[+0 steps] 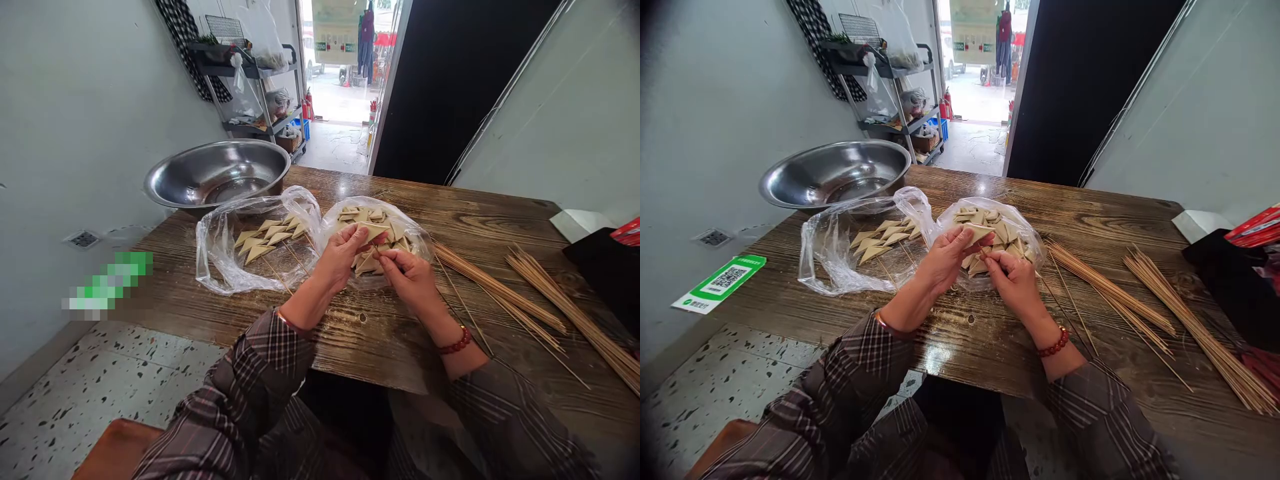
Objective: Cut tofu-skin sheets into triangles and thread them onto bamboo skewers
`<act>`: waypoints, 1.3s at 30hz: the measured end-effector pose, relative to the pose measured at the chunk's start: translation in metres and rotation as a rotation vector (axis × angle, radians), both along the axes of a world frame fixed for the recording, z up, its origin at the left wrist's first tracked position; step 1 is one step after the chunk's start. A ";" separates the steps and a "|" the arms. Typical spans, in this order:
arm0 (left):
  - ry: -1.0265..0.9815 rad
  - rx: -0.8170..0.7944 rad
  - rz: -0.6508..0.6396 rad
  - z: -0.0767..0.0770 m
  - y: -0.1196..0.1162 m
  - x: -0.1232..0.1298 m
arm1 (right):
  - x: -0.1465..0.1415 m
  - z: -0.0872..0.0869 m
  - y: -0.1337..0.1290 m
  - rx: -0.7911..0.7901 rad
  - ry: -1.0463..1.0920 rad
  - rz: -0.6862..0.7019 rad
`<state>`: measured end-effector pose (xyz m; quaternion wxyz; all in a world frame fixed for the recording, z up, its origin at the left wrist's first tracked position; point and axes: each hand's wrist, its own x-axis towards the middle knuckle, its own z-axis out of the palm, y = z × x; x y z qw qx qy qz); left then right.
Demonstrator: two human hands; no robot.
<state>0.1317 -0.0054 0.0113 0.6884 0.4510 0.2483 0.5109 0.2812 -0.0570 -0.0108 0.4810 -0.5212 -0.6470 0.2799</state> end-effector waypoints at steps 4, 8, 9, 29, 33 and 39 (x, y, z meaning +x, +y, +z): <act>0.011 0.007 0.000 0.002 -0.003 0.002 | -0.001 0.000 -0.001 0.000 -0.011 -0.011; -0.012 -0.006 -0.020 0.003 -0.003 0.003 | -0.001 0.000 0.000 0.009 -0.012 -0.008; -0.014 -0.005 -0.024 0.002 -0.003 0.004 | -0.001 0.000 0.000 0.012 -0.011 -0.008; 0.001 -0.004 0.051 0.002 0.007 -0.006 | 0.001 0.004 0.001 0.012 -0.032 0.048; 0.049 0.012 -0.019 -0.003 0.000 0.004 | 0.002 0.004 0.002 0.061 -0.064 0.008; 0.210 0.068 -0.025 -0.008 0.003 0.005 | 0.007 0.002 0.005 0.068 -0.026 -0.053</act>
